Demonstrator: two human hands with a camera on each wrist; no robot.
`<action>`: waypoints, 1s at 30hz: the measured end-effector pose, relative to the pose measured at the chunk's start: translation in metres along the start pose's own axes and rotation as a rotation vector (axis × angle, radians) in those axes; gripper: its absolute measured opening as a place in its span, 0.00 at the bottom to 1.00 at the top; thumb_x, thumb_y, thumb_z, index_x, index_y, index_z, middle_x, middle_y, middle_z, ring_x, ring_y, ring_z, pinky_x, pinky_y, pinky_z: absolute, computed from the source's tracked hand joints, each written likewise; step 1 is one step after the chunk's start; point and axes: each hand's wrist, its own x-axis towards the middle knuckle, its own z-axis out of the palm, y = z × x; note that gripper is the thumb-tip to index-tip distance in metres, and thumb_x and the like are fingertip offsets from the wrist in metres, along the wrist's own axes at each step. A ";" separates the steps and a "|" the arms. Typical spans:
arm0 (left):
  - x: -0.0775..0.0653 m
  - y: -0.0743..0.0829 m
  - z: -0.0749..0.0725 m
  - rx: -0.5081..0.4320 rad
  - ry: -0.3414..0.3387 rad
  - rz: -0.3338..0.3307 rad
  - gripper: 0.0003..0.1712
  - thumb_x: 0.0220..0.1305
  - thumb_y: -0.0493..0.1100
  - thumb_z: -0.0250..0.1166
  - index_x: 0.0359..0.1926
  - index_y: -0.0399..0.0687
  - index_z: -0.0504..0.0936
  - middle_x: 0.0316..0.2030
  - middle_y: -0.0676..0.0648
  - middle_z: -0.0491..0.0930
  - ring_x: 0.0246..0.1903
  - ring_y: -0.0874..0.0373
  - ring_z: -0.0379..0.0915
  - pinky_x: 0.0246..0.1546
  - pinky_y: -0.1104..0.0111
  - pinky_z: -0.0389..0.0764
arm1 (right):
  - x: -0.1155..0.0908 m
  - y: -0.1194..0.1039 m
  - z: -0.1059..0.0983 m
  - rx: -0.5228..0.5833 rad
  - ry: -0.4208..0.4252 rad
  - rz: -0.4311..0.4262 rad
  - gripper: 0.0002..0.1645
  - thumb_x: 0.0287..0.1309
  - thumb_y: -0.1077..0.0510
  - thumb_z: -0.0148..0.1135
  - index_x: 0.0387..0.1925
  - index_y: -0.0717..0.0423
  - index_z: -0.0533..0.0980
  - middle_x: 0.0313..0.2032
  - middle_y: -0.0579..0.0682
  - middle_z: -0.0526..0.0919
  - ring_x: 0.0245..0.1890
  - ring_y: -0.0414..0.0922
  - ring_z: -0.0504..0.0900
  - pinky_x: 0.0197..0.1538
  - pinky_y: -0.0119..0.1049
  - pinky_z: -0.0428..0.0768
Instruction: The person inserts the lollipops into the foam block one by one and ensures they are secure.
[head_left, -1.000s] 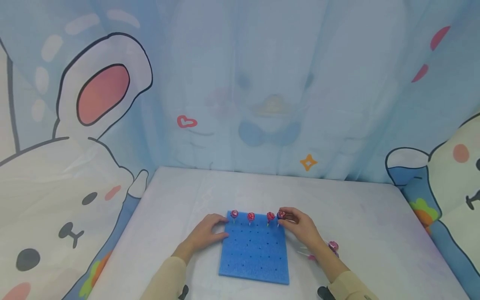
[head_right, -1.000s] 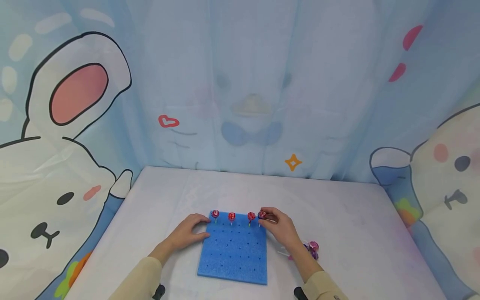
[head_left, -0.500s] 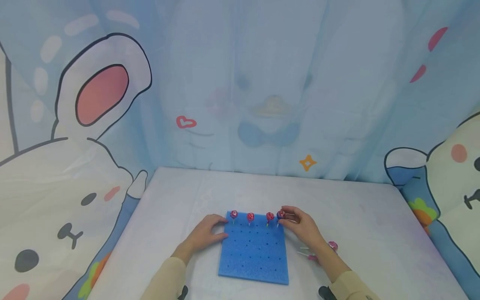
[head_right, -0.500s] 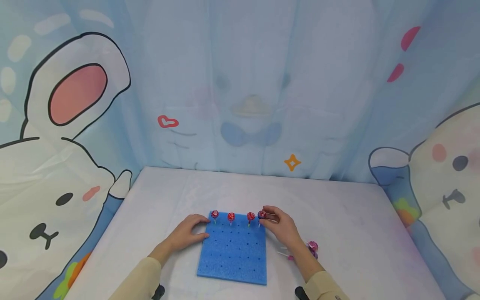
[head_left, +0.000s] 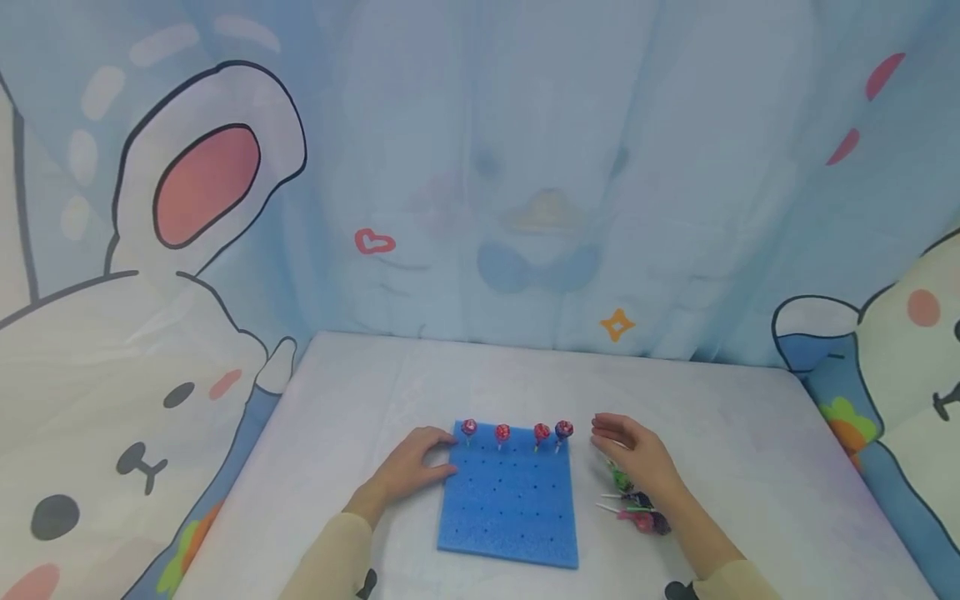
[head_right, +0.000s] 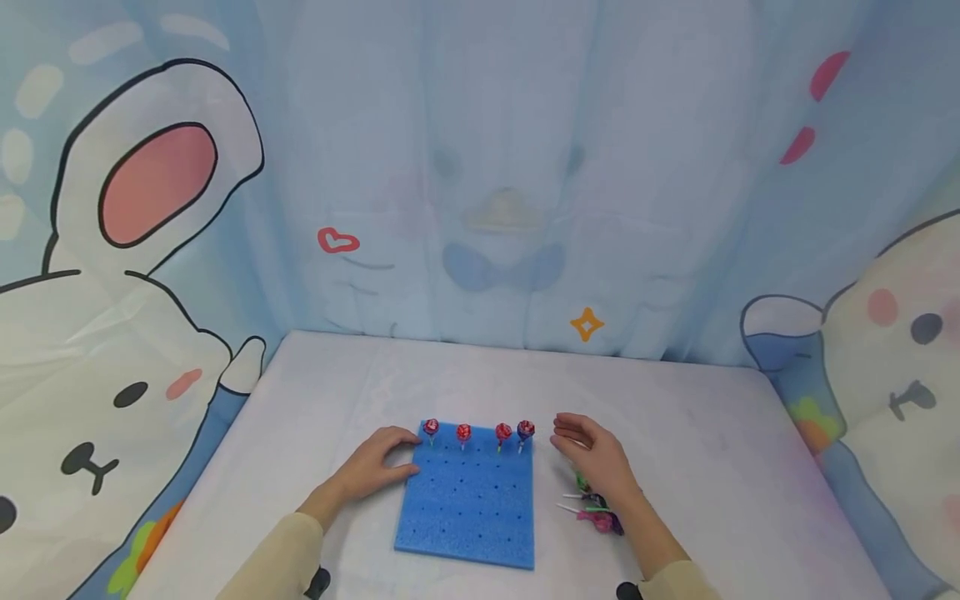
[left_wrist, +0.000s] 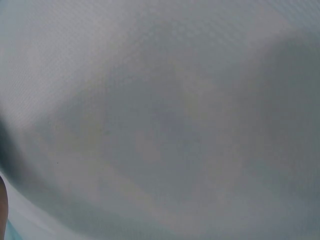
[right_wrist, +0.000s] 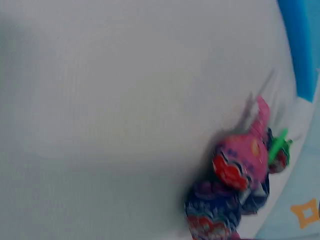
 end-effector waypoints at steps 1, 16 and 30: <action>0.000 0.000 0.000 -0.003 0.000 -0.001 0.27 0.63 0.56 0.66 0.61 0.55 0.75 0.58 0.54 0.75 0.64 0.55 0.65 0.66 0.56 0.66 | -0.001 -0.001 -0.005 0.008 0.000 0.004 0.32 0.64 0.42 0.61 0.62 0.56 0.71 0.57 0.55 0.79 0.58 0.52 0.77 0.57 0.42 0.78; 0.001 -0.004 0.001 -0.005 0.000 -0.007 0.27 0.63 0.56 0.66 0.61 0.55 0.75 0.58 0.55 0.75 0.64 0.56 0.65 0.66 0.56 0.66 | -0.013 0.026 -0.049 -0.037 0.048 0.012 0.35 0.64 0.36 0.58 0.63 0.55 0.71 0.58 0.54 0.79 0.47 0.16 0.70 0.47 0.11 0.69; 0.003 -0.003 0.001 -0.005 -0.010 0.004 0.27 0.64 0.56 0.66 0.61 0.53 0.76 0.58 0.52 0.75 0.64 0.54 0.66 0.66 0.55 0.66 | -0.031 0.060 -0.073 -0.230 0.010 0.018 0.29 0.67 0.46 0.59 0.61 0.61 0.71 0.54 0.61 0.80 0.55 0.57 0.78 0.53 0.40 0.81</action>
